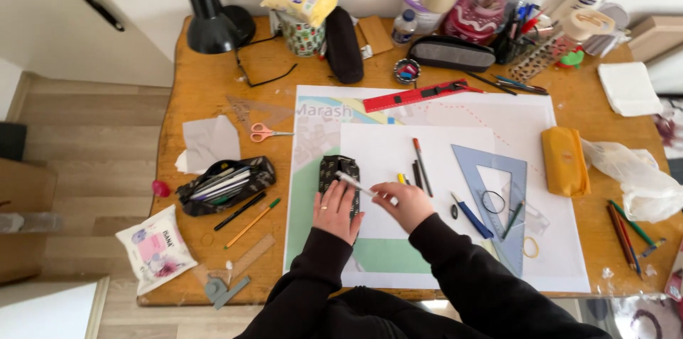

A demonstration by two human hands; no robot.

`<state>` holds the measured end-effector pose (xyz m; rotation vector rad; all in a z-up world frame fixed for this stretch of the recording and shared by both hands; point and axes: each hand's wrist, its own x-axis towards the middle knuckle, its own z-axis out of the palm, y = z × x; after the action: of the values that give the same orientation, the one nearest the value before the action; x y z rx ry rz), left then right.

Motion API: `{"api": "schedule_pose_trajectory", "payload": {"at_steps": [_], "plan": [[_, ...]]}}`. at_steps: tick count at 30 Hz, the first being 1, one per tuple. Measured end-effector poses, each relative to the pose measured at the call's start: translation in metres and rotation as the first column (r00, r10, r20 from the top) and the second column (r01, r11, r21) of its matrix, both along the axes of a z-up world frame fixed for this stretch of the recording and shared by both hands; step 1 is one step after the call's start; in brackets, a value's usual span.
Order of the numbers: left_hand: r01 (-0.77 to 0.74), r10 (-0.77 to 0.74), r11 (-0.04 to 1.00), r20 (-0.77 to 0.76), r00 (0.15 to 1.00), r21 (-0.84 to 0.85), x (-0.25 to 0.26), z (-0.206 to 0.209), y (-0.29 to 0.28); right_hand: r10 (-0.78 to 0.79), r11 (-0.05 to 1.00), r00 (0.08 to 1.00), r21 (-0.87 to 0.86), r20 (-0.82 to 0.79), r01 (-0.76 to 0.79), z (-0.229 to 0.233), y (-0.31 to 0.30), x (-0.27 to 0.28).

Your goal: Organizing pens, pencils, and other drawing tools into a pencil case on a desk.

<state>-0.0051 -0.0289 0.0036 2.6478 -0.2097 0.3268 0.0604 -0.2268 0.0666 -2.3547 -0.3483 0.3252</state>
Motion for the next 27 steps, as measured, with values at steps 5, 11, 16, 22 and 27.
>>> {"api": "schedule_pose_trajectory", "payload": {"at_steps": [5,11,16,22,27], "plan": [[-0.226,0.136,0.921,-0.283,0.949,-0.317,-0.014,-0.033,0.039,0.154,0.987,0.978,-0.075,0.141,-0.144,0.006,0.067,-0.009],[-0.580,-0.020,0.175,-0.592,0.806,-0.796,-0.043,-0.066,0.096,0.266,0.963,0.962,-0.062,0.067,-0.262,0.010,0.136,-0.034],[-0.570,0.008,0.034,-0.570,0.821,-0.821,-0.057,-0.065,0.157,0.335,0.942,0.942,0.023,0.027,-0.336,-0.016,0.165,-0.042],[-0.458,0.343,0.886,-0.571,0.746,-0.066,-0.043,-0.018,0.238,0.195,0.976,0.979,-0.085,-0.054,-0.199,-0.018,0.159,-0.031],[-0.281,0.384,0.923,-0.688,0.616,0.263,-0.021,-0.123,0.257,-0.040,0.986,0.995,-0.168,-0.091,0.024,-0.012,0.125,-0.031]]}}
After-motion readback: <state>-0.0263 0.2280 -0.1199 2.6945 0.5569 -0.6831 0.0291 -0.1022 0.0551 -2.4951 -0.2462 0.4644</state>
